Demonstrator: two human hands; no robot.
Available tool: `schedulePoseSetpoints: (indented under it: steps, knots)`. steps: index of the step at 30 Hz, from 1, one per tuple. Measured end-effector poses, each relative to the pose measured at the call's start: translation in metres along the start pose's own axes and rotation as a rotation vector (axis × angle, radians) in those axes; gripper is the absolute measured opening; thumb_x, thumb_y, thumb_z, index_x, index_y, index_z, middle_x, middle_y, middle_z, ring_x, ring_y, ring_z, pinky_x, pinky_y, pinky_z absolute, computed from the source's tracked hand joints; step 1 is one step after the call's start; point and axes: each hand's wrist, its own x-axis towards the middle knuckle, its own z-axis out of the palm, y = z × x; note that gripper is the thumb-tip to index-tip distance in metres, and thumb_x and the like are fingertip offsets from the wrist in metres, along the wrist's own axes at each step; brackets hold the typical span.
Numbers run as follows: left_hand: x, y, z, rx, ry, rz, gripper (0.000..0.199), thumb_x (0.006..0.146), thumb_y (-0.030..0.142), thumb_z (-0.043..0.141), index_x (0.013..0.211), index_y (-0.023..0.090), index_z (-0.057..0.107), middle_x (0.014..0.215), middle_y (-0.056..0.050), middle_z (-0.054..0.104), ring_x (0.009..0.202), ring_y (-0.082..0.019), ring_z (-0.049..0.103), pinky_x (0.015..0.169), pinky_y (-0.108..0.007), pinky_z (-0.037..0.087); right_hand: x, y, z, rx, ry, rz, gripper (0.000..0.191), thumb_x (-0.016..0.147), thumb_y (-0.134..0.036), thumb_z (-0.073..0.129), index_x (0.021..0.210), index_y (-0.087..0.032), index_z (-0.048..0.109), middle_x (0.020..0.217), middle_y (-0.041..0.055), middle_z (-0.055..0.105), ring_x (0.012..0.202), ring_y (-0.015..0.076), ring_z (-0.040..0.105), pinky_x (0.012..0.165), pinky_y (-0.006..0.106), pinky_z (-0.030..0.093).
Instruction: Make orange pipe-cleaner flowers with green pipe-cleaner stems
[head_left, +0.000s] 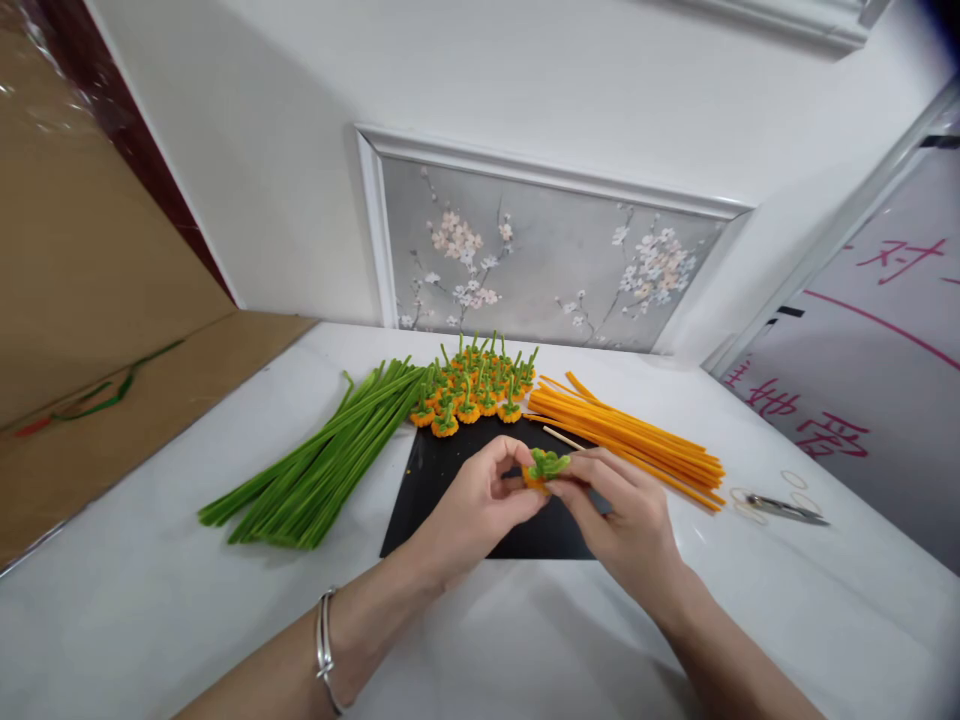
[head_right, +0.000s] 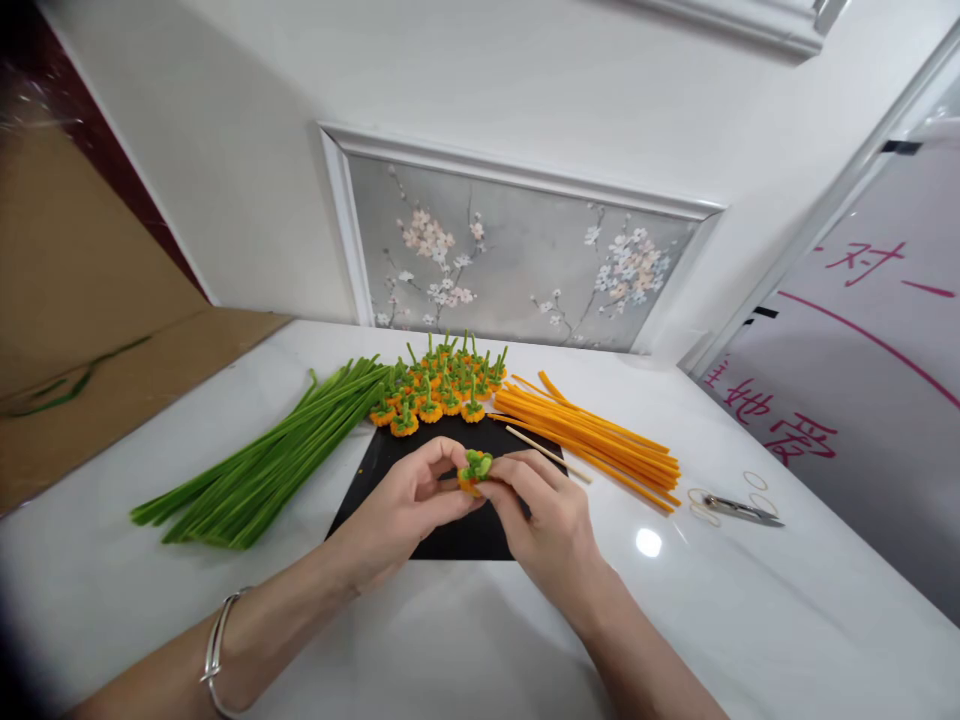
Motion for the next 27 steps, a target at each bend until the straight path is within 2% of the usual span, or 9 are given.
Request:
schedulePoseSetpoints:
  steps: [2,5,8,11,14,18,21,27]
  knots:
    - [0.001,-0.002,-0.002,-0.035,-0.016,-0.051,0.018,0.078,0.022,0.065,0.082,0.017,0.048,0.089,0.000,0.056,0.085,-0.010,0.056,0.085,-0.029,0.048,0.002,0.002,0.000,0.009,-0.007,0.018,0.014,0.087,-0.012,0.053,0.087,-0.021,0.064,0.085,0.0058,0.064,0.078,0.0156,0.062,0.070,0.028,0.053]
    - [0.004,-0.004,-0.005,-0.008,0.049,-0.079,0.022,0.080,0.029,0.065,0.080,0.017,0.046,0.088,0.000,0.056,0.082,-0.010,0.057,0.084,-0.035,0.052,0.002,0.004,0.000,0.016,-0.033,0.011,0.018,0.088,-0.011,0.050,0.088,-0.020,0.065,0.087,0.0064,0.063,0.079,0.0151,0.062,0.072,0.028,0.052]
    - [0.008,-0.006,-0.006,0.007,0.100,-0.046,0.027,0.076,0.027,0.070,0.085,0.018,0.046,0.088,0.001,0.057,0.076,-0.009,0.058,0.079,-0.033,0.055,0.001,0.005,0.001,0.049,-0.018,0.077,0.013,0.087,-0.012,0.052,0.085,-0.020,0.063,0.083,0.0046,0.063,0.075,0.0145,0.061,0.068,0.026,0.051]
    - [0.010,-0.008,-0.006,0.030,0.142,0.025,0.029,0.076,0.026,0.069,0.099,0.021,0.051,0.094,0.000,0.058,0.078,-0.009,0.059,0.078,-0.029,0.055,0.000,0.004,0.002,0.074,-0.007,0.200,0.009,0.086,-0.015,0.054,0.081,-0.019,0.060,0.077,0.0025,0.062,0.067,0.0132,0.059,0.060,0.024,0.048]
    - [0.010,-0.010,-0.005,0.097,0.153,0.085,0.030,0.078,0.026,0.066,0.106,0.023,0.057,0.101,-0.002,0.058,0.081,-0.010,0.060,0.077,-0.027,0.055,-0.001,0.002,0.005,0.059,-0.036,0.257,0.008,0.086,-0.017,0.054,0.081,-0.019,0.059,0.073,0.0012,0.061,0.064,0.0127,0.057,0.058,0.023,0.046]
    - [0.008,-0.012,-0.004,0.248,0.108,0.163,0.019,0.080,0.023,0.061,0.099,0.018,0.064,0.100,-0.004,0.059,0.084,-0.014,0.061,0.079,-0.028,0.055,-0.001,0.000,0.008,0.039,-0.035,0.252,0.009,0.086,-0.016,0.053,0.078,-0.019,0.057,0.071,0.0004,0.060,0.062,0.0118,0.055,0.056,0.022,0.043]
    - [0.009,-0.016,-0.005,0.340,0.087,0.213,0.011,0.082,0.021,0.058,0.092,0.017,0.062,0.094,-0.004,0.059,0.081,-0.014,0.062,0.080,-0.030,0.055,-0.002,0.000,0.010,0.023,-0.031,0.210,0.011,0.087,-0.014,0.051,0.077,-0.019,0.056,0.070,0.0002,0.058,0.062,0.0117,0.054,0.057,0.022,0.042]
    - [0.010,-0.027,-0.009,0.433,0.114,0.256,0.005,0.084,0.021,0.055,0.088,0.018,0.055,0.090,-0.002,0.056,0.081,-0.015,0.061,0.080,-0.031,0.053,-0.005,0.006,0.014,-0.012,-0.054,0.138,0.011,0.089,-0.013,0.048,0.092,-0.020,0.056,0.078,0.0021,0.060,0.068,0.0132,0.056,0.062,0.022,0.045]
